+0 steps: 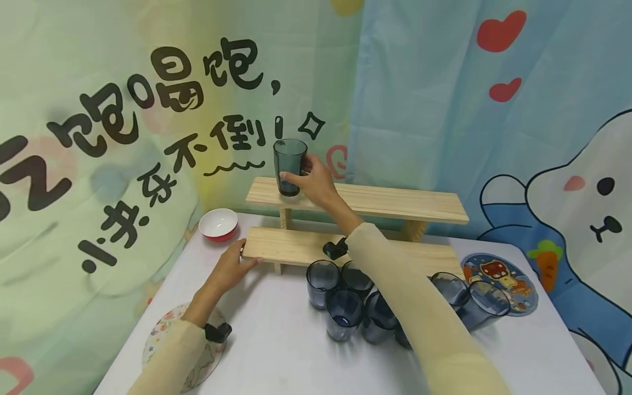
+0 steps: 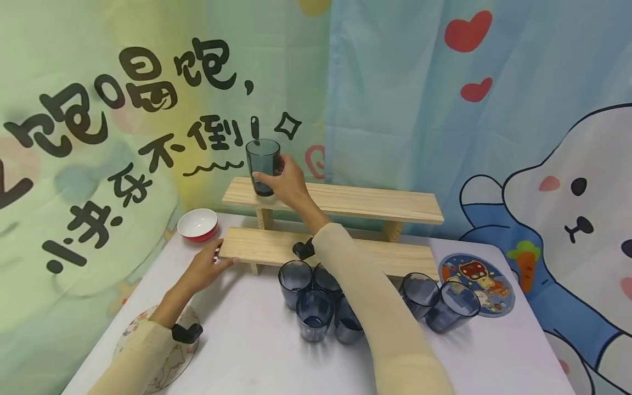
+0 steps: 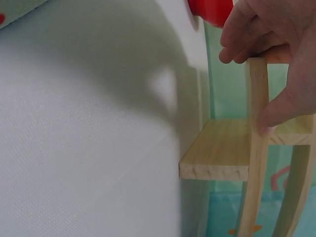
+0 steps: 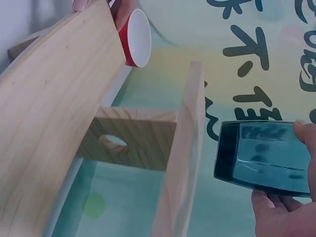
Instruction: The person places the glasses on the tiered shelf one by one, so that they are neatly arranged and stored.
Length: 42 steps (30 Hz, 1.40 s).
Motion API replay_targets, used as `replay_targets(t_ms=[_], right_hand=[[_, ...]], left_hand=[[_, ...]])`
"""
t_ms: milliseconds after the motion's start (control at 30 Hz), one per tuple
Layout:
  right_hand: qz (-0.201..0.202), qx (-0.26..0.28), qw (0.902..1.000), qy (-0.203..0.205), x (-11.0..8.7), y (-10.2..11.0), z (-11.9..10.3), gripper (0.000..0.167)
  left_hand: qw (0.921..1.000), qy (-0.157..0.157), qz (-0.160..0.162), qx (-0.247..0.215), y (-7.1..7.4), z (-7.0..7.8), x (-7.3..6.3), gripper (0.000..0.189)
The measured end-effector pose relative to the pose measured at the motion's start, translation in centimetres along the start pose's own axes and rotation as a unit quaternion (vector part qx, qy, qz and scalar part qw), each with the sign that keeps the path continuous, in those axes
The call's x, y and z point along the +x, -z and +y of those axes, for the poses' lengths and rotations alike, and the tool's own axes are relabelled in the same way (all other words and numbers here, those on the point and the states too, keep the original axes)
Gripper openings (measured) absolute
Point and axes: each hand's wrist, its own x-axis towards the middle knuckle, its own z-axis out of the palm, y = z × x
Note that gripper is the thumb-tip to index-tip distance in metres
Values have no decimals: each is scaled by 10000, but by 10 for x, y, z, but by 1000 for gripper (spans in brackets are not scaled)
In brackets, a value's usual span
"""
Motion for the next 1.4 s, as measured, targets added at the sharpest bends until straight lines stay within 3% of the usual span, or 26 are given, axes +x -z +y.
replay_targets(t_ms=[767, 1400], right_hand=[[202, -31, 9997, -109, 24, -43, 3, 80], [238, -194, 9995, 4, 28, -62, 3, 75]], left_hand=[[9999, 62, -73, -43, -4, 4, 3, 71], [9999, 113, -44, -37, 0, -1, 2, 72]])
